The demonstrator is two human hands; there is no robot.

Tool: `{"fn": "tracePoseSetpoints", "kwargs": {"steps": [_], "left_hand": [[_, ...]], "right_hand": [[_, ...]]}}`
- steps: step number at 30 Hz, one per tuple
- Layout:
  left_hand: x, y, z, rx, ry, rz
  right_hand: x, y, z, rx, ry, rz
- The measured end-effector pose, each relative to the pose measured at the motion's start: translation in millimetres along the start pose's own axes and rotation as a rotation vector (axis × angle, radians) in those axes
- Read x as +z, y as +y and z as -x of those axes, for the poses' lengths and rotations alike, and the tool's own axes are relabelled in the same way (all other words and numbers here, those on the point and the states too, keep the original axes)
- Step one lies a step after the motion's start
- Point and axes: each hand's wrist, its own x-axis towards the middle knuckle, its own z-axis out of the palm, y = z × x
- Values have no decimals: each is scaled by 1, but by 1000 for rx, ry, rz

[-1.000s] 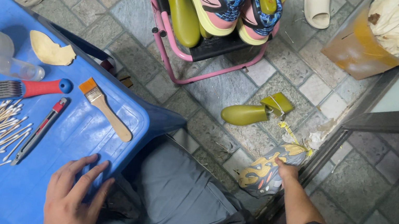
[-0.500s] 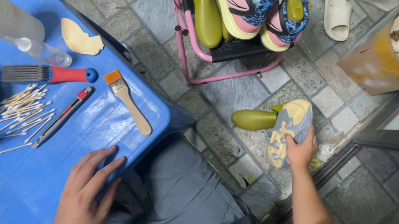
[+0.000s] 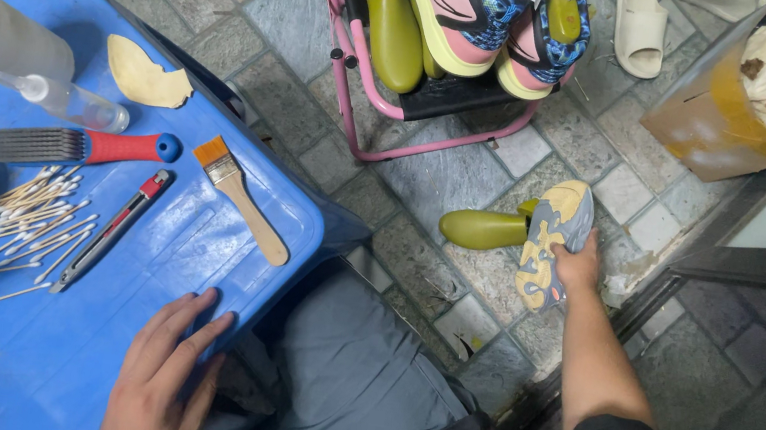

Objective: The person pours a liquid from a large bottle into a small applicator bottle. They then apply the liquid to the sole of a grey sneaker using the applicator. The person places the shoe on the floor and picks up a small piece of material from the table.

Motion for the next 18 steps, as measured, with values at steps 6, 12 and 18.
{"fn": "tracePoseSetpoints", "kwargs": {"steps": [6,12,18], "left_hand": [[1,4,-5,10,98,4],[-9,13,6,-35,291,130],[-28,1,47,-141,455,294]], "right_hand": [[5,-12,37,-421,423,145],[25,-103,132,-948,94,-436],[-13,-241,252,-1581,-194,-866]]}}
